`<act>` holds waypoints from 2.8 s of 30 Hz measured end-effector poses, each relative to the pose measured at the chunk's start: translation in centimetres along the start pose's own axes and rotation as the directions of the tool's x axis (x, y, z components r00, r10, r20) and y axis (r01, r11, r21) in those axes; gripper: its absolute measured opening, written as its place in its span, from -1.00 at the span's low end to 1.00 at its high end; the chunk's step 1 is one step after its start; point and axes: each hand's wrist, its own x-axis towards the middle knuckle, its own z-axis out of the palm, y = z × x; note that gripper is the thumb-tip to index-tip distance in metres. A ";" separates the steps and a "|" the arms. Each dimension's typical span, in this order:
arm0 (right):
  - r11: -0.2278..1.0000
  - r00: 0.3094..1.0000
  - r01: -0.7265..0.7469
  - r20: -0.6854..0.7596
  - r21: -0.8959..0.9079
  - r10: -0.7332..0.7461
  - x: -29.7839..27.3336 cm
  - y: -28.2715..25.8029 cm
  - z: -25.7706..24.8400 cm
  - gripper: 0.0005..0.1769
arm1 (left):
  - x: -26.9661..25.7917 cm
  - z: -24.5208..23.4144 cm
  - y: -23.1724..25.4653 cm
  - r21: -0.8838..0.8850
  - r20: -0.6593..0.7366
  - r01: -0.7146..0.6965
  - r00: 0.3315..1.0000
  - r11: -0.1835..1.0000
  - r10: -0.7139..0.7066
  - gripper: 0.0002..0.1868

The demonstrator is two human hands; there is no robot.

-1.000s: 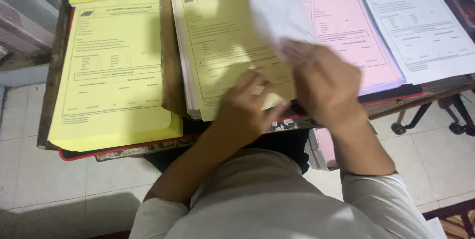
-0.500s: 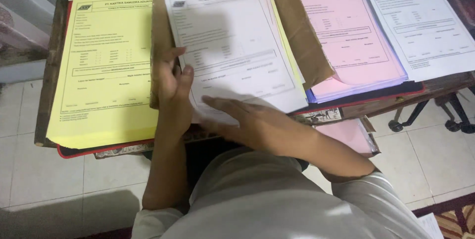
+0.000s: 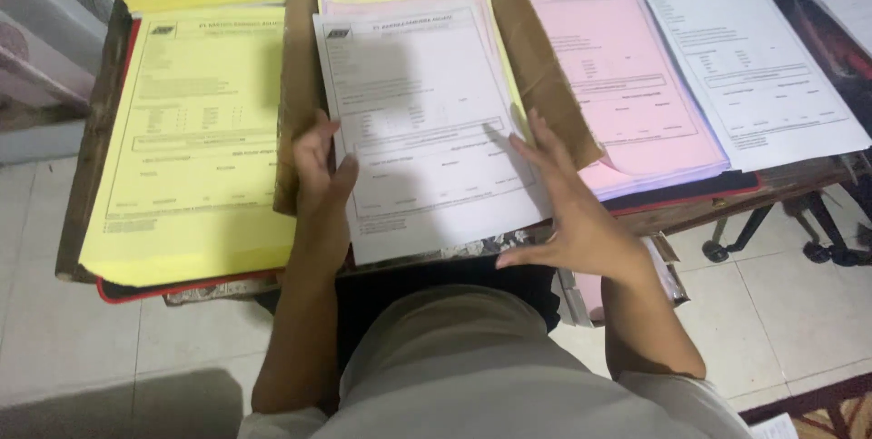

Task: Sorting and collating colored paper documents into different stacks and a box

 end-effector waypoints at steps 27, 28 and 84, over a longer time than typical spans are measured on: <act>0.975 0.936 -0.215 -0.296 -0.056 0.189 2.0 3.0 3.3 0.32 | -1.2 0.4 -0.9 0.634 0.201 -0.246 0.968 0.733 0.150 -0.03; 0.974 0.934 -0.219 -0.302 -0.054 0.194 2.3 2.5 3.1 0.32 | -1.2 0.6 -0.3 0.634 0.209 -0.249 0.967 0.732 0.149 -0.03; 0.978 0.986 -0.107 -0.148 -0.181 0.080 10.9 6.9 -14.1 -0.82 | 9.3 0.7 11.8 0.296 0.229 -0.083 0.973 0.952 0.013 -0.57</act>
